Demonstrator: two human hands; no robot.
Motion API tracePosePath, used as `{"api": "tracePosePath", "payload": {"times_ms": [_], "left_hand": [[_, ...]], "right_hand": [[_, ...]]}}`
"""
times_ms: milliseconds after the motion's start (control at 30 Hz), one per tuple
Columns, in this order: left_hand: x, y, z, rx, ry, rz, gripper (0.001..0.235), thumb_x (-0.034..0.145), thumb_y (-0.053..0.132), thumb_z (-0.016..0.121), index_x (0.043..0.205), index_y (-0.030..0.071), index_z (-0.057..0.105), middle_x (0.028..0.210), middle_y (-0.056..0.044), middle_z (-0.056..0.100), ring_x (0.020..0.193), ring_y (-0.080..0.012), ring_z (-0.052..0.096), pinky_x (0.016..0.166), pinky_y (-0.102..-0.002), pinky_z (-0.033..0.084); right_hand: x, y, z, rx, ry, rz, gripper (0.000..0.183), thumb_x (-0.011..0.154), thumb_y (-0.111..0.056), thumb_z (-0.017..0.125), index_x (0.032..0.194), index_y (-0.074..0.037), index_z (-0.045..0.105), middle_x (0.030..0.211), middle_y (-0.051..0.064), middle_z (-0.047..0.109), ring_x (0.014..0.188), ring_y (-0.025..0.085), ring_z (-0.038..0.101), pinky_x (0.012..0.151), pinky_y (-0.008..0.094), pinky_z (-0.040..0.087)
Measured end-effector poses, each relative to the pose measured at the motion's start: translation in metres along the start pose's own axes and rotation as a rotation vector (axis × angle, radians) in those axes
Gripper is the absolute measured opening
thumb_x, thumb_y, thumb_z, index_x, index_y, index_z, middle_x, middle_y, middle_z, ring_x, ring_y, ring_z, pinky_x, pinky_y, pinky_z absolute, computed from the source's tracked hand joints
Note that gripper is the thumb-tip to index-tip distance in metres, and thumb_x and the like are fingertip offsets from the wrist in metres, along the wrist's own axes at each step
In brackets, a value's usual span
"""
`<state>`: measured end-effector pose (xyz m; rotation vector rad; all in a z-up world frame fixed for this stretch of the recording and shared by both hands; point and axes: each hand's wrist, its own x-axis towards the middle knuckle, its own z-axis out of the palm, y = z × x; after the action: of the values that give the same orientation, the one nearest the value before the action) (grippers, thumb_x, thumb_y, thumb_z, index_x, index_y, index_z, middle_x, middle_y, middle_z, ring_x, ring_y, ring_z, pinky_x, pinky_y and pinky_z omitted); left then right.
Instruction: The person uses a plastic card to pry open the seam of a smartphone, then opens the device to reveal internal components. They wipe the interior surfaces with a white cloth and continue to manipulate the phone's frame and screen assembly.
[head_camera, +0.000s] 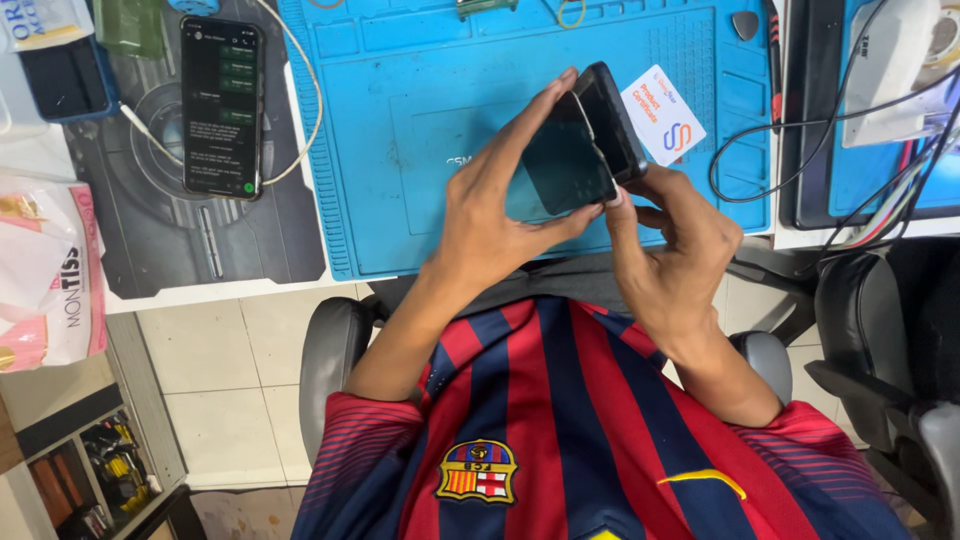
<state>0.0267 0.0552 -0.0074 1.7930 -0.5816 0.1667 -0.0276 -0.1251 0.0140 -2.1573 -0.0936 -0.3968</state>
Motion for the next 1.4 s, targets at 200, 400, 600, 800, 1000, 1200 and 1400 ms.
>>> {"api": "tracePosePath", "payload": {"times_ms": [200,400,600,800,1000,1200,1400], "left_hand": [[-0.003,-0.004,0.006,-0.02,0.064,0.033,0.09,0.09,0.016,0.095,0.158,0.011,0.035,0.157,-0.009,0.049,0.147,-0.0238,0.053,0.125,-0.033,0.049],[-0.001,-0.008,0.012,-0.029,0.139,0.046,0.089,0.086,0.016,0.096,0.157,0.009,0.042,0.152,-0.01,0.054,0.143,-0.0234,0.057,0.123,-0.033,0.051],[-0.003,-0.011,0.018,-0.028,0.221,0.068,0.087,0.083,0.015,0.097,0.152,0.009,0.045,0.151,-0.011,0.053,0.14,-0.0237,0.057,0.12,-0.032,0.053],[-0.01,-0.01,0.03,-0.033,0.301,0.093,0.092,0.078,0.019,0.1,0.149,0.012,0.041,0.149,-0.012,0.054,0.137,-0.0256,0.058,0.116,-0.034,0.052],[-0.018,-0.017,0.05,0.012,0.475,0.123,0.094,0.071,0.025,0.101,0.142,0.012,0.041,0.146,-0.014,0.055,0.129,-0.0262,0.059,0.109,-0.035,0.053],[-0.024,-0.023,0.064,-0.084,0.575,0.146,0.092,0.072,0.025,0.101,0.136,0.015,0.036,0.144,-0.014,0.048,0.127,-0.0267,0.059,0.106,-0.037,0.055],[-0.036,-0.021,0.042,-0.014,0.447,0.198,0.075,0.074,0.024,0.09,0.128,0.012,0.04,0.129,-0.019,0.053,0.115,-0.0302,0.063,0.095,-0.04,0.057]], "right_hand": [[0.004,-0.004,0.001,0.068,-0.005,0.038,0.024,0.109,0.001,0.07,0.13,0.007,0.062,0.107,0.016,0.074,0.093,0.016,0.075,0.074,0.024,0.058],[0.003,-0.01,0.006,0.134,0.075,-0.066,0.035,0.102,0.008,0.067,0.132,0.008,0.048,0.12,0.024,0.068,0.102,0.021,0.073,0.084,0.029,0.062],[0.004,-0.009,0.006,-0.06,0.063,-0.277,0.024,0.105,0.016,0.064,0.125,0.005,0.056,0.137,0.03,0.062,0.11,0.032,0.074,0.082,0.028,0.063],[0.003,-0.011,0.008,-0.061,0.095,-0.303,0.021,0.101,0.012,0.073,0.119,0.008,0.064,0.143,0.03,0.056,0.117,0.041,0.071,0.093,0.038,0.067],[-0.003,-0.021,0.009,-0.035,0.127,-0.209,0.027,0.097,0.007,0.084,0.117,0.007,0.065,0.137,0.026,0.064,0.106,0.029,0.073,0.089,0.032,0.061],[0.001,-0.034,0.001,-0.004,0.051,-0.155,0.02,0.1,0.01,0.08,0.115,0.004,0.067,0.124,0.02,0.071,0.11,0.027,0.074,0.095,0.032,0.059],[0.016,-0.029,-0.014,-0.004,-0.089,-0.202,0.019,0.096,0.009,0.079,0.108,0.004,0.066,0.12,0.02,0.073,0.107,0.027,0.074,0.09,0.031,0.057]]}}
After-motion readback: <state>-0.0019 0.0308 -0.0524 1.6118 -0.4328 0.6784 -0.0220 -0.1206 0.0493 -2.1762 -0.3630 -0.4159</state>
